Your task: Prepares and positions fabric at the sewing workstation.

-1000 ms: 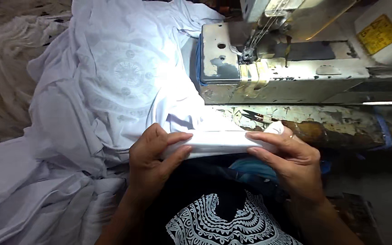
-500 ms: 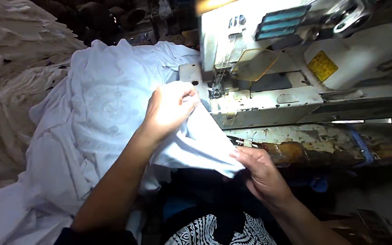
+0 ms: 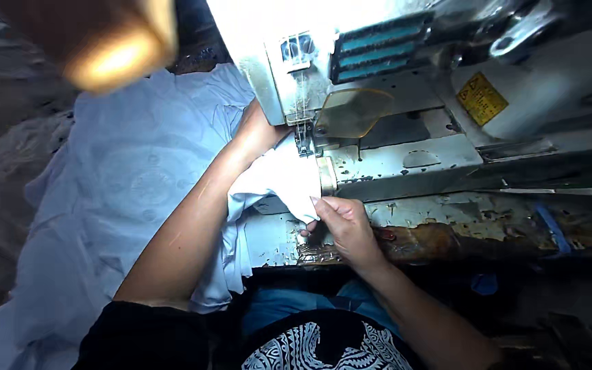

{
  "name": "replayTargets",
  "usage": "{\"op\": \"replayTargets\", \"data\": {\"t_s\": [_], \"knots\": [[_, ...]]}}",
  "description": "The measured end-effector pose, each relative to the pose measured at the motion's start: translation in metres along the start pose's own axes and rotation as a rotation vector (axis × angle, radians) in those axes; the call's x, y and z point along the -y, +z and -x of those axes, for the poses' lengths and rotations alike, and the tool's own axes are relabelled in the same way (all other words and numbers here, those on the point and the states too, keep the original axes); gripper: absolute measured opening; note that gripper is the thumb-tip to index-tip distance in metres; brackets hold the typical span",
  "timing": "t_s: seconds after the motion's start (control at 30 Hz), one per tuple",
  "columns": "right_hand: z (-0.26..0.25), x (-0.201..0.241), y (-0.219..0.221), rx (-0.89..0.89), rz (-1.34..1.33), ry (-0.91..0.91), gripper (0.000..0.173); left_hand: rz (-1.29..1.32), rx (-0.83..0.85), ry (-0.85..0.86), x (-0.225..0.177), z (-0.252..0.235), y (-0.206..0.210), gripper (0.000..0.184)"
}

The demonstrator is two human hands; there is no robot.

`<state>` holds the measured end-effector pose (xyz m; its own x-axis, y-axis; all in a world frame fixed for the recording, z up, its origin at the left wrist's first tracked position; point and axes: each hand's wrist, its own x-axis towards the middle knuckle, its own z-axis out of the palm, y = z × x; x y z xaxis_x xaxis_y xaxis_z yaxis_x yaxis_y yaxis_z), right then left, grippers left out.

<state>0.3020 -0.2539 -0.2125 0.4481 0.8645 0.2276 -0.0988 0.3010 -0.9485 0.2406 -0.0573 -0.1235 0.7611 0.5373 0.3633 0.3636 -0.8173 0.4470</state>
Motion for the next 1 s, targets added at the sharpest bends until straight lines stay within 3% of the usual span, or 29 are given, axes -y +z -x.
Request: {"op": "replayTargets", "data": {"t_s": [0.13,0.2,0.27,0.37,0.47,0.6,0.73,0.83,1.0], "knots": [[0.007,0.000,-0.018,0.027,0.346,-0.152,0.040,-0.259,0.159,-0.184,-0.022,-0.008,-0.020,0.049],[0.019,0.004,-0.029,-0.071,0.529,-0.378,0.035,-0.268,0.115,-0.087,-0.027,0.014,-0.030,0.045],[0.024,0.009,-0.030,-0.185,0.666,-0.572,0.021,-0.179,-0.002,0.101,-0.024,0.056,-0.036,0.020],[0.011,0.009,-0.022,-0.212,0.837,-0.673,0.028,-0.131,-0.011,0.157,-0.025,0.108,-0.037,0.007],[-0.002,0.011,-0.015,-0.184,0.732,-0.680,0.013,-0.184,-0.077,0.172,-0.024,0.119,-0.031,0.016],[-0.003,0.023,-0.016,-0.054,0.386,-0.489,0.012,-0.163,-0.264,0.271,-0.024,0.102,-0.010,0.020],[-0.009,0.023,-0.019,0.051,0.225,-0.320,0.014,0.135,-0.524,0.405,-0.021,0.083,0.009,0.011],[-0.008,0.020,-0.023,0.027,0.211,-0.304,0.011,0.201,-0.521,0.377,-0.026,0.084,0.003,0.009],[-0.006,0.017,-0.023,0.089,0.221,-0.401,0.014,0.007,-0.487,0.387,-0.027,0.086,0.007,0.013]]}}
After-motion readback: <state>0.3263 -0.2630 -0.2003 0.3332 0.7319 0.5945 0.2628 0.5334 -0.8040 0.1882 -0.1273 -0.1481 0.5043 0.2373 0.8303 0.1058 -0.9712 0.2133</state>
